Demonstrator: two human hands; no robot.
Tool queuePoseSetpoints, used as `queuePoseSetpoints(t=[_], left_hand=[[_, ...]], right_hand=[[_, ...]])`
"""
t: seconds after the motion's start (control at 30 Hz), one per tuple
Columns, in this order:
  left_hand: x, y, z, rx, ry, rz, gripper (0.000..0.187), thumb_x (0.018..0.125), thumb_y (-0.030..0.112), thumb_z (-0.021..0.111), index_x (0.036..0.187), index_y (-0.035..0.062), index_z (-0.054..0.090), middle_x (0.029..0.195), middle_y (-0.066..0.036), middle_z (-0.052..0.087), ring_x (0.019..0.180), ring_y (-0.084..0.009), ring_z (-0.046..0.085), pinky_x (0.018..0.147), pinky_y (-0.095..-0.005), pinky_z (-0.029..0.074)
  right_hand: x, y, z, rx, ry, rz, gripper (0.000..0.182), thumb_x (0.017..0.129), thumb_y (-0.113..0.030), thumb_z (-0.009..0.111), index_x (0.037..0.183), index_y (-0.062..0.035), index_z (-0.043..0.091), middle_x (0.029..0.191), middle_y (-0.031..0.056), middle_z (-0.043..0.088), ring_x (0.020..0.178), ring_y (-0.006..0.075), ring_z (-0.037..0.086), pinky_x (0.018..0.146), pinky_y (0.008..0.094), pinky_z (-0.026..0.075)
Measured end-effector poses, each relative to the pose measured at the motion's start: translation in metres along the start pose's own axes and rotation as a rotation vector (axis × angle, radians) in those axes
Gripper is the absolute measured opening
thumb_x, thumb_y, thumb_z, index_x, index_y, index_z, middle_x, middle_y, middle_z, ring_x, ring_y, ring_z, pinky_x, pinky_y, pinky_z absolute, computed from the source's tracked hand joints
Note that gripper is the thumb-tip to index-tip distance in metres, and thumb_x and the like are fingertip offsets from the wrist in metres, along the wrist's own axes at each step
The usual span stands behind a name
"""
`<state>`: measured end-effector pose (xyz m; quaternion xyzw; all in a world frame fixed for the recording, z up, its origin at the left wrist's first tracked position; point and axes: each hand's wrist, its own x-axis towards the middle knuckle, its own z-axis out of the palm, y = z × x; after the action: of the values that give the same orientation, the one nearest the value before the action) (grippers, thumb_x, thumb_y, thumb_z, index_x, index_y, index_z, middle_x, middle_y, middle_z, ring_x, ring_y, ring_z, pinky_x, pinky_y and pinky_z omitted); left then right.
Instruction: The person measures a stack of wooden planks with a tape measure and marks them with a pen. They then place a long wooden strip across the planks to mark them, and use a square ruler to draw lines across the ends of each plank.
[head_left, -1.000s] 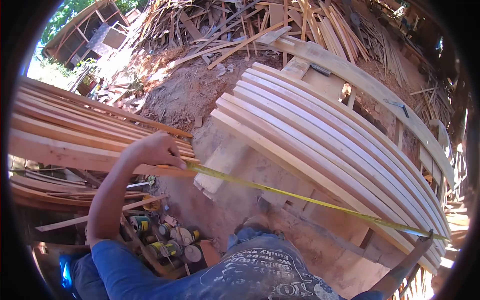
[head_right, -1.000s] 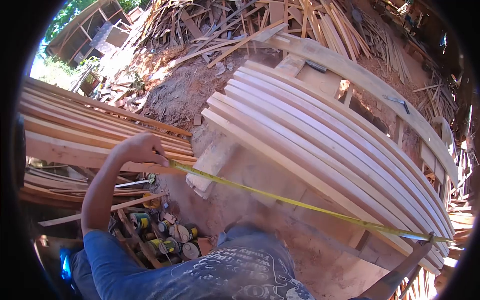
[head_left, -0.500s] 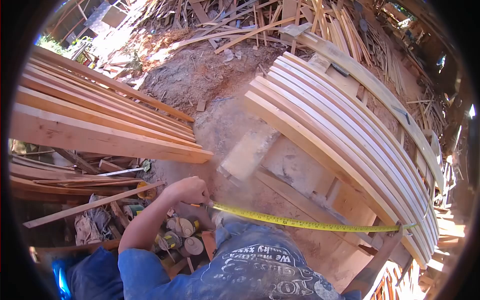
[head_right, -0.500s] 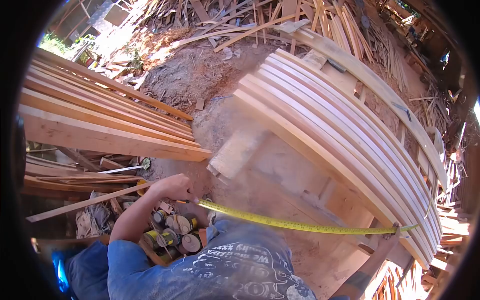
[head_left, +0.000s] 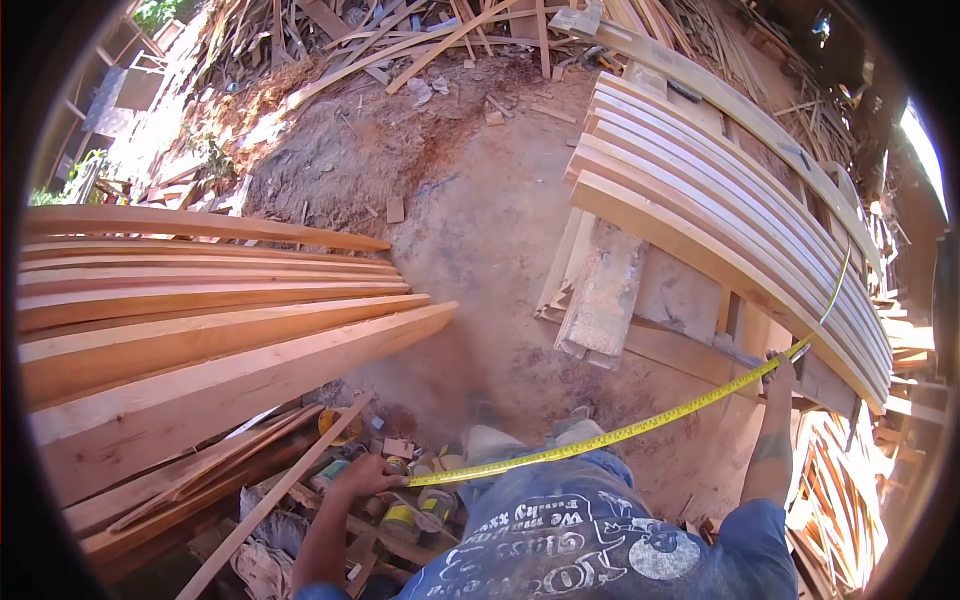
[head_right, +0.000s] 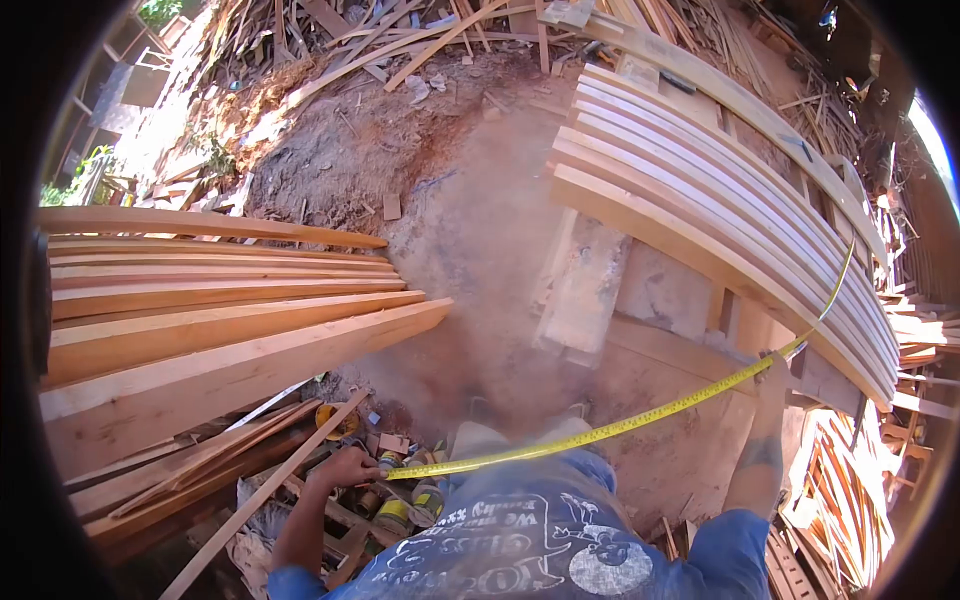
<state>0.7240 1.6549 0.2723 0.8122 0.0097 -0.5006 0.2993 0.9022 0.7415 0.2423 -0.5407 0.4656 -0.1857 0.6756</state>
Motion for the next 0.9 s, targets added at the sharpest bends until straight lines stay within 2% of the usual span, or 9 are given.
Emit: queuePoseSetpoints(t=[0.07,0.2,0.27,0.4,0.47,0.53,0.67,0.8,0.9], left_hand=[[-0.007,-0.004,-0.001,0.001,0.014,0.008,0.042,0.083,0.046,0.070,0.087,0.0048,0.075,0.077,-0.020,0.069,0.073,-0.0316,0.068,0.072,-0.0420,0.052],[0.011,0.029,0.003,-0.065,0.190,0.246,0.047,0.086,0.049,0.067,0.113,0.0108,0.071,0.090,-0.019,0.071,0.080,-0.0355,0.068,0.076,-0.0415,0.052],[0.022,0.066,0.000,0.013,0.165,0.157,0.048,0.087,0.049,0.065,0.123,0.0168,0.066,0.095,-0.019,0.071,0.084,-0.0368,0.068,0.079,-0.0433,0.053],[0.033,0.144,-0.014,-0.091,0.097,0.154,0.037,0.086,0.044,0.065,0.110,0.0175,0.073,0.090,-0.018,0.071,0.087,-0.0359,0.069,0.083,-0.0452,0.053],[0.038,0.151,-0.015,-0.023,0.083,0.122,0.033,0.086,0.042,0.064,0.103,0.0159,0.075,0.088,-0.018,0.071,0.085,-0.0358,0.070,0.083,-0.0452,0.053],[0.053,0.137,-0.005,0.132,0.118,0.083,0.031,0.086,0.041,0.064,0.095,0.0140,0.077,0.086,-0.018,0.071,0.083,-0.0360,0.070,0.082,-0.0448,0.053],[0.050,0.068,-0.006,0.134,0.138,0.087,0.033,0.086,0.041,0.063,0.091,0.0113,0.077,0.086,-0.019,0.070,0.082,-0.0370,0.068,0.079,-0.0452,0.053],[0.033,-0.020,-0.007,0.157,0.221,0.097,0.031,0.085,0.040,0.064,0.090,0.0128,0.078,0.083,-0.018,0.070,0.083,-0.0355,0.068,0.077,-0.0459,0.053],[0.011,-0.071,-0.008,0.178,0.276,0.122,0.027,0.084,0.035,0.068,0.087,0.0090,0.076,0.079,-0.016,0.070,0.078,-0.0344,0.067,0.077,-0.0429,0.052]], right_hand=[[-0.020,0.012,0.017,-0.058,-0.039,0.060,0.020,0.094,-0.024,0.055,0.102,-0.0058,0.058,0.090,0.0094,0.066,0.036,0.0098,0.032,0.031,0.0231,0.026],[-0.091,0.039,0.074,-0.069,-0.138,0.042,0.020,0.096,-0.024,0.055,0.103,-0.0052,0.057,0.090,0.0100,0.066,0.036,0.0096,0.033,0.032,0.0232,0.026],[-0.147,0.051,0.100,-0.029,-0.195,0.047,0.019,0.097,-0.023,0.054,0.103,-0.0053,0.057,0.090,0.0104,0.066,0.037,0.0091,0.033,0.032,0.0231,0.026],[-0.247,0.076,0.142,0.068,-0.261,0.146,0.018,0.098,-0.022,0.053,0.103,-0.0055,0.057,0.089,0.0107,0.066,0.037,0.0076,0.033,0.033,0.0227,0.025],[-0.264,0.078,0.147,0.084,-0.259,0.156,0.017,0.099,-0.022,0.053,0.103,-0.0055,0.057,0.088,0.0105,0.066,0.036,0.0072,0.033,0.033,0.0226,0.025],[-0.267,0.083,0.147,0.098,-0.245,0.137,0.018,0.099,-0.022,0.053,0.102,-0.0055,0.058,0.086,0.0100,0.067,0.036,0.0070,0.033,0.033,0.0227,0.025],[-0.216,0.064,0.125,0.039,-0.118,0.008,0.017,0.097,-0.022,0.054,0.100,-0.0063,0.058,0.082,0.0081,0.066,0.037,0.0068,0.033,0.032,0.0224,0.025],[-0.120,0.053,0.080,-0.050,-0.061,-0.106,0.018,0.095,-0.023,0.054,0.100,-0.0070,0.059,0.083,0.0068,0.066,0.037,0.0067,0.033,0.032,0.0220,0.025],[-0.058,0.047,0.061,0.015,-0.029,-0.029,0.018,0.094,-0.024,0.054,0.100,-0.0072,0.059,0.087,0.0077,0.069,0.038,0.0077,0.036,0.032,0.0219,0.026]])
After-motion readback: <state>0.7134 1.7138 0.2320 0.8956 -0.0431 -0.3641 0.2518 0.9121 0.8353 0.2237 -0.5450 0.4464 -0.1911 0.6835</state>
